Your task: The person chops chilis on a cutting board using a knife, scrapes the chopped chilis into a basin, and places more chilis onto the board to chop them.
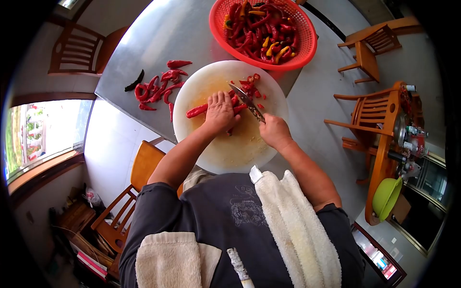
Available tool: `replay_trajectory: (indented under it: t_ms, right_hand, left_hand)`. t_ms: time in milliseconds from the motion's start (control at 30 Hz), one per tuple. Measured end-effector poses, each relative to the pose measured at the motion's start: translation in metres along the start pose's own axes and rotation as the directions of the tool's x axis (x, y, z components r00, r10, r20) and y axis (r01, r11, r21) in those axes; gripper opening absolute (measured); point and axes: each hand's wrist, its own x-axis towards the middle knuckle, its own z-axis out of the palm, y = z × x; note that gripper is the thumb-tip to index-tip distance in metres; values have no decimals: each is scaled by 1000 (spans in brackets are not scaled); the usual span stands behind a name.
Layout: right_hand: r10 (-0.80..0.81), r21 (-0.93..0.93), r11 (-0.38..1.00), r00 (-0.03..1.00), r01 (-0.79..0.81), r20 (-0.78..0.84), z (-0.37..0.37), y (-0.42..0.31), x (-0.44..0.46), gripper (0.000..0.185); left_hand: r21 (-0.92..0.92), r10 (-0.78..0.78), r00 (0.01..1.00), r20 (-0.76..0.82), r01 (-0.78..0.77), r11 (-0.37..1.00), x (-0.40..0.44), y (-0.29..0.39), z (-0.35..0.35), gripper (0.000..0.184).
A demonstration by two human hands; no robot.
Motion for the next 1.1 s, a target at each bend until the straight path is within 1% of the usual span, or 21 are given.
replay_trajectory:
  t_ms: [100, 167, 267, 367, 467, 567, 600, 700, 767, 800, 900, 1000, 1100]
  right_hand:
    - [10, -35, 999, 999, -8, 52, 0, -1, 2, 14]
    - [11, -52, 999, 997, -7, 83, 2, 1, 4, 14]
    - [-11, -59, 998, 997, 16, 78, 1, -5, 6, 13]
    - [5, -83, 997, 993, 5, 120, 13, -5, 19, 13]
    - [9, -94, 996, 995, 0, 97, 31, -10, 41, 14]
    - [48, -99, 994, 995, -40, 82, 45, -7, 44, 19]
    - [54, -67, 997, 996, -50, 69, 47, -4, 45, 20]
    - [59, 12, 998, 998, -59, 19, 43, 6, 44, 21]
    - [50, 40, 998, 999, -49, -17, 36, 12, 36, 22]
    - [43, 51, 998, 999, -43, -11, 29, 11, 29, 21]
    - [5, 68, 998, 1000, -5, 7, -2, -3, 10, 19]
    - [-10, 11, 1000, 997, 9, 73, -10, -14, -1, 17]
    - [20, -50, 999, 994, -15, 110, 0, -12, -2, 15]
  left_hand:
    - [-26, -41, 996, 74, 43, 999, 1, 3, -4, 81]
    - [-23, -47, 997, 58, 48, 999, 2, 4, -1, 80]
    - [-19, -38, 999, 22, 38, 999, 1, 2, 8, 78]
    - [-13, -38, 999, 5, 38, 999, 2, 1, 13, 78]
    - [-6, -39, 999, -6, 39, 999, 2, 0, 16, 77]
    - [-10, -43, 999, 2, 43, 999, 3, -2, 13, 78]
    - [-17, -44, 999, 11, 44, 999, 2, 0, 10, 78]
    - [-46, -70, 994, 85, 74, 996, 0, 4, -1, 88]
    - [-54, -96, 995, -38, 93, 994, -4, 4, 0, 95]
    - [-61, -106, 990, -91, 101, 993, -8, 5, 2, 98]
    - [-25, -143, 987, -73, 141, 990, -15, 5, 3, 103]
    - [-3, -114, 992, -45, 114, 994, -14, 1, 8, 98]
    - [8, -94, 996, 14, 93, 996, -12, 0, 7, 93]
